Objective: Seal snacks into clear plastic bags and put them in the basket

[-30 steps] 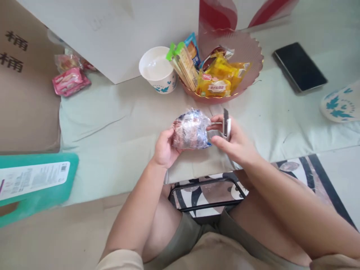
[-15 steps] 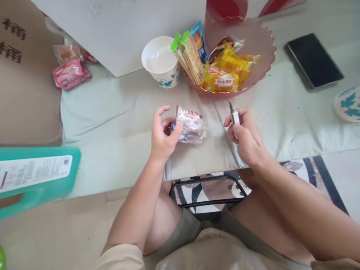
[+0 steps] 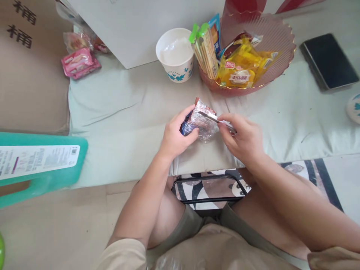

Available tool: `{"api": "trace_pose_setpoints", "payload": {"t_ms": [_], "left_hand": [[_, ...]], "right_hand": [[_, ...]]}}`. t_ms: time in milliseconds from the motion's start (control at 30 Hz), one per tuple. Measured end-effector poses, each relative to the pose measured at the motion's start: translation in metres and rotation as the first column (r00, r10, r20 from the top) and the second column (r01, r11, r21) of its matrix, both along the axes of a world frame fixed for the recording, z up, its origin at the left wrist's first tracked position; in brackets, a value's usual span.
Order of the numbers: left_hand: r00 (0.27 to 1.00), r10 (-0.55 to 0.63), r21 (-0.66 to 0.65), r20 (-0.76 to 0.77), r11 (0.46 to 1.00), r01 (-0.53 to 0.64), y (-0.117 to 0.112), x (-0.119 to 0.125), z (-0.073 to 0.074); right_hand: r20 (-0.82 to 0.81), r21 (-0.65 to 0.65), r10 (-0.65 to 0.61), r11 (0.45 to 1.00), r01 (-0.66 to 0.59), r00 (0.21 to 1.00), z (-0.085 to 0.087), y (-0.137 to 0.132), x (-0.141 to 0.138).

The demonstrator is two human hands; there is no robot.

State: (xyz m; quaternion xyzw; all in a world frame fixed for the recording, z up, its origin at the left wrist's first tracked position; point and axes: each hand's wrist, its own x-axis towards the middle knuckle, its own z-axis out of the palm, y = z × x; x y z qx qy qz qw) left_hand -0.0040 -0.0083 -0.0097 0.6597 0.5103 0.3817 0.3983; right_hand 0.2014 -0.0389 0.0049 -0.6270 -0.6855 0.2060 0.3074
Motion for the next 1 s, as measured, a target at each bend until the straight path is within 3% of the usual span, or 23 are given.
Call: {"api": "trace_pose_setpoints", "payload": {"t_ms": [233,400,500,667,767,867,1000], "left_hand": [[0.998,0.067,-0.006,-0.017,0.998,-0.067,0.002,0.001,0.001],[0.936,0.14,0.114,-0.322,0.988,-0.109,0.003,-0.002,-0.001],[0.893,0.175,0.128,-0.415,0.983,-0.133,0.003,-0.003,0.0],[0.864,0.197,0.081,-0.463,0.98,-0.18,0.004,-0.01,-0.006],[0.876,0.264,0.183,-0.404,0.961,-0.206,0.007,-0.02,-0.015],[0.918,0.246,0.35,-0.311,0.928,-0.13,0.009,-0.027,-0.021],[0.939,0.061,0.43,-0.337,0.897,0.096,0.005,-0.021,-0.02]], "right_hand": [[0.111,0.039,0.01,0.999,-0.014,0.994,-0.002,0.0,0.003],[0.27,0.1,0.038,0.993,-0.067,0.962,-0.01,-0.001,0.014],[0.312,0.123,0.054,0.988,-0.096,0.949,-0.013,-0.002,0.02],[0.298,0.072,0.108,0.988,-0.135,0.949,-0.013,-0.001,0.031],[0.277,0.033,0.113,0.991,-0.127,0.954,-0.012,0.002,0.042],[0.302,0.024,-0.001,1.0,-0.007,0.953,-0.012,0.009,0.055],[0.376,0.023,-0.142,0.989,0.144,0.916,-0.014,0.019,0.069]]}}
